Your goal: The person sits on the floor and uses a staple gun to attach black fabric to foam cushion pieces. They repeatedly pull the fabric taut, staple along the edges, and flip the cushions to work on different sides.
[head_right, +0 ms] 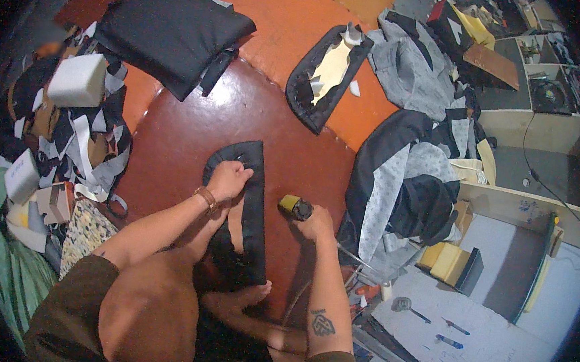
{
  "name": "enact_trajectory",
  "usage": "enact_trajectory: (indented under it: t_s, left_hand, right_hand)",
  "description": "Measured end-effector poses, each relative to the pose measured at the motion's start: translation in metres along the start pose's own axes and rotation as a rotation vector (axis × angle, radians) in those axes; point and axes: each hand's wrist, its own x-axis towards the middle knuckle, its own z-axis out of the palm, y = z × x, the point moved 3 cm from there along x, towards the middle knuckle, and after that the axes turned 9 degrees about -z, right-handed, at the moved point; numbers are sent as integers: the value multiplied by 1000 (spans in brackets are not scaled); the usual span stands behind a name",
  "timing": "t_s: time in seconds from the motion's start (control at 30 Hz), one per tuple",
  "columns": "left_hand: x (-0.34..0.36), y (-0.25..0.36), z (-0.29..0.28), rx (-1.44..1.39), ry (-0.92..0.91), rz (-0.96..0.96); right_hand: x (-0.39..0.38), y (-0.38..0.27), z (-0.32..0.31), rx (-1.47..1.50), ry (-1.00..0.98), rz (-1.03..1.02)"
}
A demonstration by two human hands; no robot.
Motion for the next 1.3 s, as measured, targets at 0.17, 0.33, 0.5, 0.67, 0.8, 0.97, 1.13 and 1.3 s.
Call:
enact_trajectory:
  t_s: [0.17, 0.33, 0.5, 0.67, 0.8, 0.97, 1.13, 1.3]
  left_hand:
    - [-21, 4, -15, 121, 33, 6]
    - [-21, -2, -21, 256, 109, 54]
    - [-17, 5, -24, 350, 52, 24]
    - [-12, -3, -20, 393, 26, 1]
    - [-12, -3, -18, 396, 36, -9]
    - [-9, -4, -20, 372, 23, -12]
    - [-7, -2, -18, 393, 35, 41]
    - [4, -15, -9, 64, -354, -347]
  right_hand:
    - [-11, -15, -6, -153, -26, -26]
    - [-4, -71, -41, -333, -62, -311]
    - [18, -94, -51, -297, -55, -448]
    - [35, -129, -47, -395, -121, -455]
    - [43, -132, -38, -402, -113, -372]
    - [40, -130, -53, -368, -89, -406]
    - [58, -143, -45, -400, -9, -357]
    - [55, -116, -40, -263, 0, -360]
